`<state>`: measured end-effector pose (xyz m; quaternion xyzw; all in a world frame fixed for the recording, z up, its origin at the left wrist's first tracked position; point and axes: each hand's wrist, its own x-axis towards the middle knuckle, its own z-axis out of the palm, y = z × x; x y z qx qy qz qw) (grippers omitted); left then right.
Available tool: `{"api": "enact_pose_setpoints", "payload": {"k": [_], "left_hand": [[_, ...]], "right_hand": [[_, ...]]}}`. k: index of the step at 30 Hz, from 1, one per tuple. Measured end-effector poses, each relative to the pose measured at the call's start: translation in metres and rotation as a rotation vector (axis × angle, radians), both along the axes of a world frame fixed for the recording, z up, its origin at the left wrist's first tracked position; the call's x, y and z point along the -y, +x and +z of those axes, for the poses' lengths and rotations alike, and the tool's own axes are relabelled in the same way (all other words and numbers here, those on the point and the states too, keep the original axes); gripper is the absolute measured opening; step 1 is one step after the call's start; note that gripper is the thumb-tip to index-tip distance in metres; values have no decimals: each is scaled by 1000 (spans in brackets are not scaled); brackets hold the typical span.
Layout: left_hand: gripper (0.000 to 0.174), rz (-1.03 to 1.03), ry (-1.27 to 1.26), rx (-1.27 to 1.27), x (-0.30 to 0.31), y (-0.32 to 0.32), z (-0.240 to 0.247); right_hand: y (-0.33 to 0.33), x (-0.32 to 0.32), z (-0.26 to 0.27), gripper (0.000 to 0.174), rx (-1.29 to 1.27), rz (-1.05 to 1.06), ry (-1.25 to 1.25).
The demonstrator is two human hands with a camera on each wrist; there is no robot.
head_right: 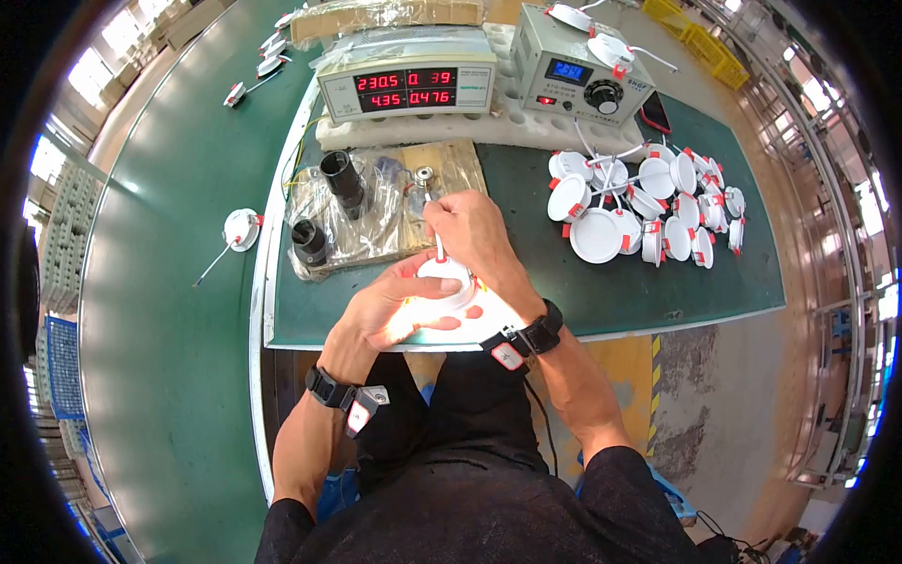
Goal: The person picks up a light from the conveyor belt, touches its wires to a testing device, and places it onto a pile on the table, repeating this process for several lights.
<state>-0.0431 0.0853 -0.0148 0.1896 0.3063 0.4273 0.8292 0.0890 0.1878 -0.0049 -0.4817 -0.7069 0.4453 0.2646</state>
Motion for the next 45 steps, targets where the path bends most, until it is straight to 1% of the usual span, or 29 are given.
{"api": "enact_pose_setpoints", "payload": {"k": [8,11,14,17,21,26,38,45], "left_hand": [[48,-7,9,-21,1,-1,5],[49,5,-64,2,0,-1,9],[49,-17,-5,-57,1,-1,9],[41,-9,-13,8,0,-2,8],[42,-13,-24,6,-1,-2,4],[45,-19,7,-29,0,-2,4],[44,-14,24,-33,0,-1,1],[46,-18,22,-28,0,-1,2]], "right_hand": [[0,1,3,31,14,-7,-11],[-1,1,2,34,10,-1,1],[-1,1,0,35,-12,-4,-1],[-1,2,-1,35,-18,-11,-7],[-1,1,0,31,23,-14,11],[-1,1,-1,31,30,-10,25],[-2,-1,-6,31,26,-8,11],[-2,-1,-5,31,28,-8,12]]}}
